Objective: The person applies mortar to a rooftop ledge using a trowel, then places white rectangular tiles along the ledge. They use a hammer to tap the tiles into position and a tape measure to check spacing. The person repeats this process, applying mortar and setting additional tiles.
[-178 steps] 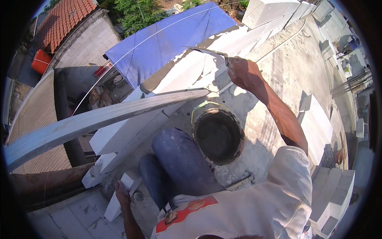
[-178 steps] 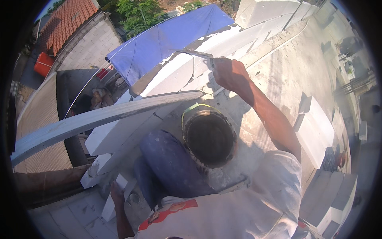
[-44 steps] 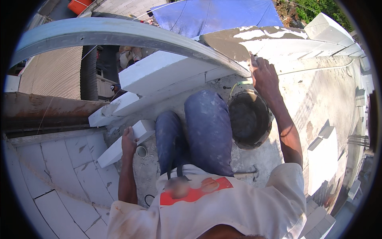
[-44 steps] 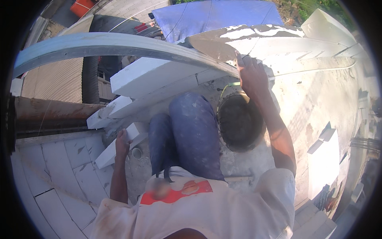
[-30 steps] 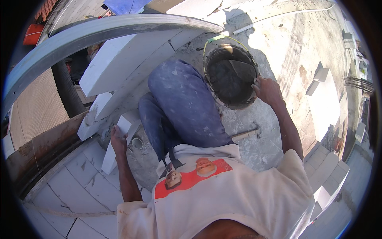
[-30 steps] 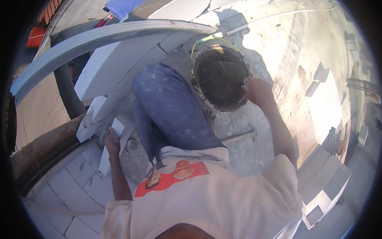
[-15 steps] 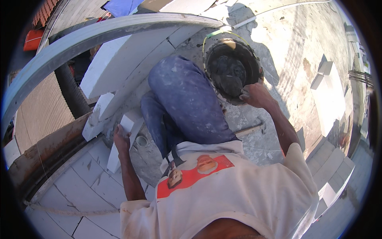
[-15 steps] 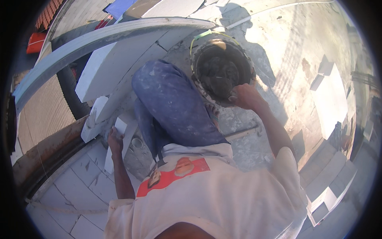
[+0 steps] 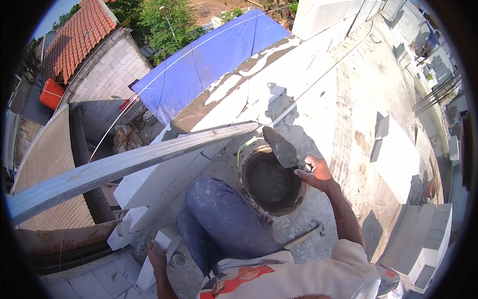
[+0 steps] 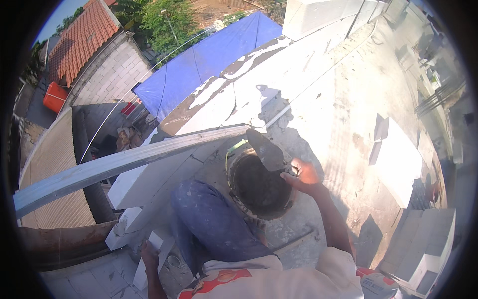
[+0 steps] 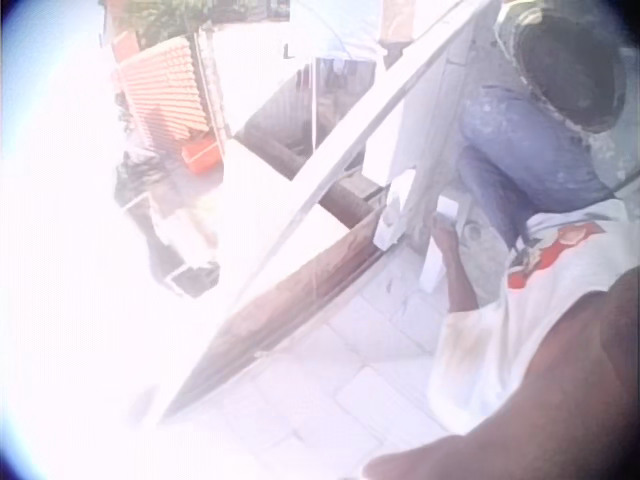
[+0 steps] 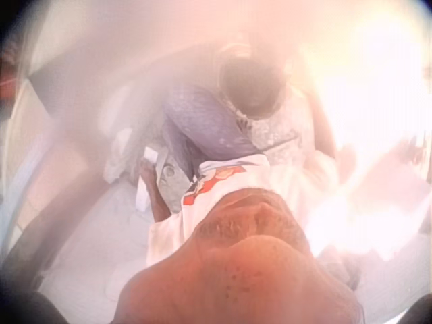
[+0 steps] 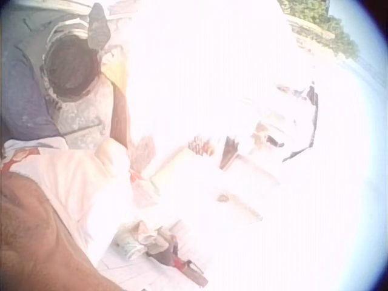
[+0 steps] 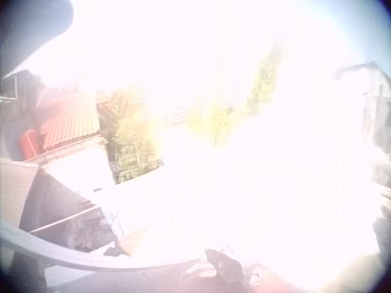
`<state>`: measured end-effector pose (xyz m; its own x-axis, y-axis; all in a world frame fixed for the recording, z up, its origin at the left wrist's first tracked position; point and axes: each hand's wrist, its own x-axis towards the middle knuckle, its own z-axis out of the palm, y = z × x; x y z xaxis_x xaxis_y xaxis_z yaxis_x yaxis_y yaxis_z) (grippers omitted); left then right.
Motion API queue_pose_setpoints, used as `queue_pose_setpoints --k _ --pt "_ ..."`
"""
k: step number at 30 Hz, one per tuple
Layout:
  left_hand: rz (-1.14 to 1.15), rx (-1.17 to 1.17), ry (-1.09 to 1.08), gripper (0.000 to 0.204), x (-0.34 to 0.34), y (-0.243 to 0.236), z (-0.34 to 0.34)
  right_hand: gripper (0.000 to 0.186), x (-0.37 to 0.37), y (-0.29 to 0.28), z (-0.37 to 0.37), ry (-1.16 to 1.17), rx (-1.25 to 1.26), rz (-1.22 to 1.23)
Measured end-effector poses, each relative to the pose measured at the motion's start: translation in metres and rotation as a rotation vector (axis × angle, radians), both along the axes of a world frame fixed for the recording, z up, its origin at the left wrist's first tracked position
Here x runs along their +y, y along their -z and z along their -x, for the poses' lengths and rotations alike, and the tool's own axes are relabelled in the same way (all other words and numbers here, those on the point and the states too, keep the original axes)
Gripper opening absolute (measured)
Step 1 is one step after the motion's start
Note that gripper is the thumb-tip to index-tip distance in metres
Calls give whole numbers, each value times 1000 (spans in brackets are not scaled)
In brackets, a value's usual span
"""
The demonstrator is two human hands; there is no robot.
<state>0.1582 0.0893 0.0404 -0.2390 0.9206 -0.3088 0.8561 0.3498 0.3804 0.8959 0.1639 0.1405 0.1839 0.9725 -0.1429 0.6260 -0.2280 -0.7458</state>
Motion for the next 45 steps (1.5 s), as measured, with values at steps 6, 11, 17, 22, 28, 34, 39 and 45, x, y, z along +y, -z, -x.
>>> queue_pose_setpoints --k 6,11,17,22,28,34,39,45 --pt "-159 -50 49 22 -1 1 -2 33 131 -107 -86 170 -429 -209" --pt "-110 -377 -214 30 4 26 3 37 235 -147 -162 232 -957 -263" --pt "-184 -117 -45 37 -10 49 44 16 298 -148 -204 192 -1168 -337" --pt "11 -370 -315 33 11 -3 -25 19 306 -169 -232 174 -1248 -231" --pt "-128 -275 -232 29 1 9 -3 20 316 -209 -244 208 -1232 -325" --pt "-195 -40 36 37 -4 20 20 32 314 -249 -265 219 -1081 -334" --pt "-253 -306 -149 30 1 12 -13 34 278 -229 -287 273 -828 -457" --pt "-167 -526 -272 22 4 5 -10 28 172 -130 -211 136 -403 -219"
